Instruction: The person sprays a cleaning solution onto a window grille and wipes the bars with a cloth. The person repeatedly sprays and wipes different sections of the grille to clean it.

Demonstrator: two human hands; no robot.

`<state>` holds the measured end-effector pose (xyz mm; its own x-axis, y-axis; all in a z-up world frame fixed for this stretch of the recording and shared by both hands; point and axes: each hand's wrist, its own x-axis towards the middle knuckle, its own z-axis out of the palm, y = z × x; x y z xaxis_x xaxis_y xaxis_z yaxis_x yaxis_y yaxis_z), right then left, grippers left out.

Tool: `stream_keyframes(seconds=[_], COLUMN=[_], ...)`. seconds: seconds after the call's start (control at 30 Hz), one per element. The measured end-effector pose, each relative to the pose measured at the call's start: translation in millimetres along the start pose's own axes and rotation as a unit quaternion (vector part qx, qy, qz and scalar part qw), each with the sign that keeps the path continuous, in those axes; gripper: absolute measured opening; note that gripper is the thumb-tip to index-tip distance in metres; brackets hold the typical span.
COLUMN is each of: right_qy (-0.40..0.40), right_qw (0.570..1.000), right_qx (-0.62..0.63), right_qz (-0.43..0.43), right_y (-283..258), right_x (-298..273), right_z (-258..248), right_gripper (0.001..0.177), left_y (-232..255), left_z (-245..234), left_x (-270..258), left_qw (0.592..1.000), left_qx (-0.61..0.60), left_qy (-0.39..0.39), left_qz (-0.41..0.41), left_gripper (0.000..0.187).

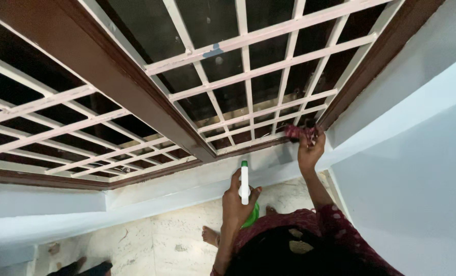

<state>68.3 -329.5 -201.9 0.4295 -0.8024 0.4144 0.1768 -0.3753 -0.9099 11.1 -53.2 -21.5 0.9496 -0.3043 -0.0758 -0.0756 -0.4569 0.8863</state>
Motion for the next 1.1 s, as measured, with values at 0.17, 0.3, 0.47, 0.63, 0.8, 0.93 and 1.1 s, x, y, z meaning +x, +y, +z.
stream_keyframes(seconds=[0.17, 0.3, 0.47, 0.63, 0.8, 0.93, 1.1], right_qy=[-0.064, -0.046, -0.084, -0.072, -0.373, -0.568, -0.638], right_qw=[0.994, 0.986, 0.977, 0.995, 0.896, 0.802, 0.754], right_qx=[-0.002, -0.079, -0.155, -0.072, 0.177, 0.165, 0.100], right_qz=[-0.094, -0.139, -0.123, -0.017, 0.164, 0.082, 0.119], right_y=[-26.5, -10.4, 31.5, 27.8, -33.2, -118.4, -196.3], right_x=[33.2, 26.1, 2.6, -28.9, -83.5, -74.3, -20.7], right_z=[21.8, 24.5, 12.0, 9.9, 11.8, -6.5, -25.4], right_gripper=[0.026, 0.022, 0.022, 0.014, 0.044, 0.066, 0.049], left_y=[-3.8, -1.2, -2.0, -21.0, -30.0, -30.0, -30.5], left_z=[3.0, 4.5, 6.9, 14.7, 24.9, 14.4, -13.2], left_x=[-0.2, 0.5, -1.0, 3.7, 9.6, 11.0, 2.4], left_qw=[1.000, 0.999, 1.000, 0.997, 0.996, 0.990, 0.988], left_qx=[0.000, 0.005, -0.017, -0.048, -0.042, -0.057, -0.078], left_qy=[0.001, 0.015, 0.005, 0.030, 0.078, 0.125, 0.126], left_qz=[0.005, 0.034, 0.014, 0.046, 0.012, 0.022, 0.033], left_gripper=[0.076, 0.074, 0.074, 0.072, 0.077, 0.071, 0.067])
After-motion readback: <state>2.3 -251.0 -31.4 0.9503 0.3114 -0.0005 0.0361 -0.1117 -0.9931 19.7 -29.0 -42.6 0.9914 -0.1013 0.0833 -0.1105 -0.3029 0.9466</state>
